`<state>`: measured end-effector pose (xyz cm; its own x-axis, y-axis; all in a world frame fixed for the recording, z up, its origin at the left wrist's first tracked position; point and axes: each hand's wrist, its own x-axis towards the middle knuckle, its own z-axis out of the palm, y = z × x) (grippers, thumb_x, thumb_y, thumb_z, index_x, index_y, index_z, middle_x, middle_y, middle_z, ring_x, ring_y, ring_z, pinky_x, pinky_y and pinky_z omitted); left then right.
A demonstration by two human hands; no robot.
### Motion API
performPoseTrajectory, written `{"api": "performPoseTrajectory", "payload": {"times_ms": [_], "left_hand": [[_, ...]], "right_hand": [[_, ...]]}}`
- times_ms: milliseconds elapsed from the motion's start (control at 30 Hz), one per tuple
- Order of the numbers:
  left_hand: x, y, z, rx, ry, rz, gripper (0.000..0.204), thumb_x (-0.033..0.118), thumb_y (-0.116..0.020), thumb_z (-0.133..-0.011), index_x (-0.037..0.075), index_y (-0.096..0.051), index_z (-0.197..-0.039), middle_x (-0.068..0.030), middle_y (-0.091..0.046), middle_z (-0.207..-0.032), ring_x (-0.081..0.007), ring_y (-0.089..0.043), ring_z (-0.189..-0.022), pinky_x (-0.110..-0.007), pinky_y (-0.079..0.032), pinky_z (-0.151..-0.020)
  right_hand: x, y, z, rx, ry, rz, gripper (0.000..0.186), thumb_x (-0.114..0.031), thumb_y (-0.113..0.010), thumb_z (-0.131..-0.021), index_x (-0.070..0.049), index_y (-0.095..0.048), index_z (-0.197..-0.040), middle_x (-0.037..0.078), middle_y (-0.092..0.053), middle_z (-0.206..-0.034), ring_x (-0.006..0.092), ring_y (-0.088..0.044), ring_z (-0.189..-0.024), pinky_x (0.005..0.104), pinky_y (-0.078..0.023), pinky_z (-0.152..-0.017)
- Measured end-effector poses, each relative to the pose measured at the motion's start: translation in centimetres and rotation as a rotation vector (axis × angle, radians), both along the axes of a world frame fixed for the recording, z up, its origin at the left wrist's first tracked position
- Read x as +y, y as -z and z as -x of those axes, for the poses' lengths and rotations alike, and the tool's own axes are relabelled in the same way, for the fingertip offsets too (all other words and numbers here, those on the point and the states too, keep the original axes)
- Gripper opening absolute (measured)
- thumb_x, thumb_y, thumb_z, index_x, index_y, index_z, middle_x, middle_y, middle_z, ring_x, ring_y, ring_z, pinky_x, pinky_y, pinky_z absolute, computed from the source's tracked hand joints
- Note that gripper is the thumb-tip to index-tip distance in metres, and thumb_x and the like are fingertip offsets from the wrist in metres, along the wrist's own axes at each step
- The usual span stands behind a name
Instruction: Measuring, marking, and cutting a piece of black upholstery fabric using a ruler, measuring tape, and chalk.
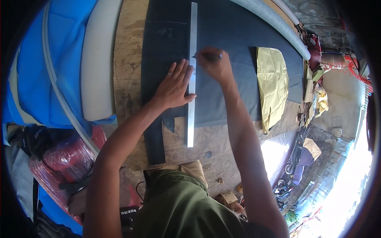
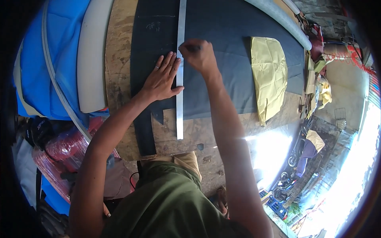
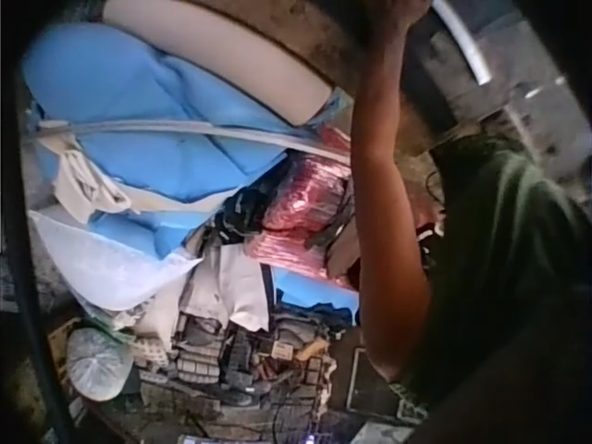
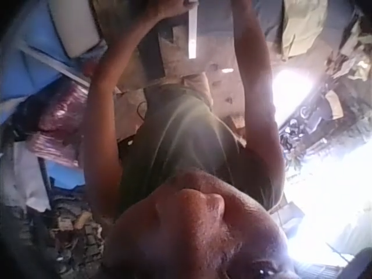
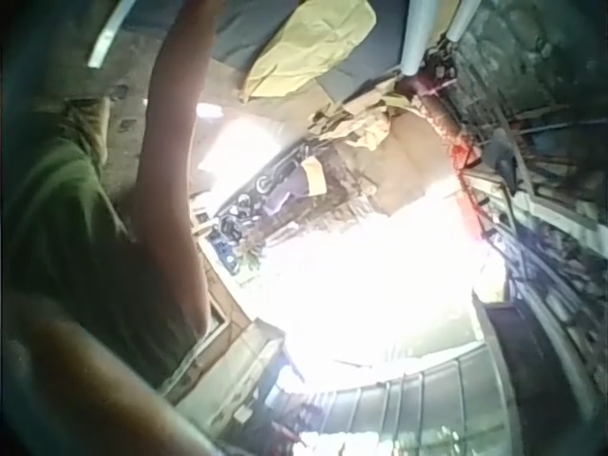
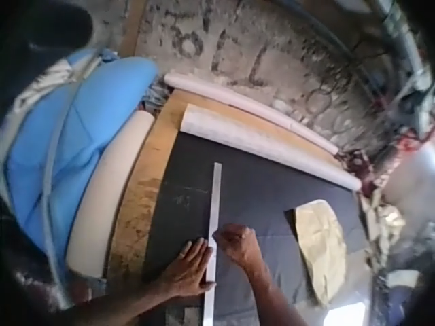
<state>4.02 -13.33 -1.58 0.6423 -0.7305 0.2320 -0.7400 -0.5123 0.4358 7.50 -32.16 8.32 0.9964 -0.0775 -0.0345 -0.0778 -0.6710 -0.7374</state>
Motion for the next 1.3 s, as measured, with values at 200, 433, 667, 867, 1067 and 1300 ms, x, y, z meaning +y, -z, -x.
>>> {"api": "performPoseTrajectory", "payload": {"times_ms": [200, 433, 667, 867, 1067, 1300], "left_hand": [[0.1, 0.0, -0.1, -0.001, -0.013, 0.001, 0.098, 0.055, -0.070, -0.087, -0.012, -0.039, -0.153, -0.0360, -0.041, -0.158, -0.0451, -0.030, -0.156, -0.055, -0.018, -0.129], [0.2, 0.3, -0.2, 0.090, 0.008, -0.020, 0.101, 0.055, -0.065, -0.090, -0.014, -0.032, -0.157, -0.0381, -0.034, -0.162, -0.0455, -0.022, -0.159, -0.056, -0.012, -0.131], [0.6, 0.7, 0.0, 0.091, -0.006, -0.020, 0.099, 0.055, -0.067, -0.088, -0.013, -0.039, -0.154, -0.0369, -0.039, -0.160, -0.0462, -0.028, -0.157, -0.056, -0.015, -0.130], [-0.9, 0.2, -0.6, 0.120, 0.060, 0.019, 0.102, 0.054, -0.065, -0.090, -0.015, -0.031, -0.156, -0.0391, -0.032, -0.162, -0.0467, -0.022, -0.159, -0.059, -0.012, -0.130], [0.5, 0.2, 0.1, 0.173, 0.032, -0.052, 0.101, 0.054, -0.065, -0.091, -0.015, -0.031, -0.157, -0.0386, -0.032, -0.162, -0.0462, -0.021, -0.159, -0.060, -0.012, -0.130], [-0.1, -1.9, -0.5, 0.082, -0.001, -0.158, 0.092, 0.051, -0.064, -0.093, -0.011, -0.036, -0.156, -0.0334, -0.035, -0.163, -0.0433, -0.025, -0.159, -0.065, -0.015, -0.127]], "right_hand": [[0.5, 1.1, -5.9, 0.213, -0.224, 0.256, 0.018, -0.017, -0.070, -0.090, -0.002, -0.081, -0.091, 0.007, -0.074, -0.071, 0.0169, -0.065, -0.061, 0.0283, -0.054, -0.068], [1.0, 2.6, -10.5, 0.424, -0.318, 0.462, 0.022, -0.021, -0.068, -0.091, -0.004, -0.082, -0.096, 0.004, -0.076, -0.071, 0.0180, -0.069, -0.062, 0.0292, -0.056, -0.070], [1.4, 1.2, -19.9, 0.402, -0.392, 0.537, 0.024, -0.024, -0.068, -0.093, -0.004, -0.081, -0.100, 0.008, -0.077, -0.076, 0.0205, -0.072, -0.065, 0.0329, -0.059, -0.067], [-3.4, 2.5, -25.4, 0.483, -0.284, 0.427, 0.034, -0.027, -0.075, -0.092, -0.013, -0.074, -0.123, 0.014, -0.079, -0.101, 0.0300, -0.072, -0.077, 0.0335, -0.057, -0.065], [-1.0, 2.1, -6.9, -0.263, 0.258, 0.180, 0.017, -0.017, -0.067, -0.100, -0.003, -0.076, -0.096, 0.010, -0.072, -0.073, 0.0249, -0.063, -0.057, 0.0342, -0.052, -0.060], [7.3, 5.6, 19.8, -0.130, 0.293, 0.270, 0.048, -0.004, -0.073, -0.082, -0.005, -0.061, -0.129, 0.012, -0.066, -0.114, 0.0303, -0.063, -0.095, 0.0380, -0.052, -0.086]]}}
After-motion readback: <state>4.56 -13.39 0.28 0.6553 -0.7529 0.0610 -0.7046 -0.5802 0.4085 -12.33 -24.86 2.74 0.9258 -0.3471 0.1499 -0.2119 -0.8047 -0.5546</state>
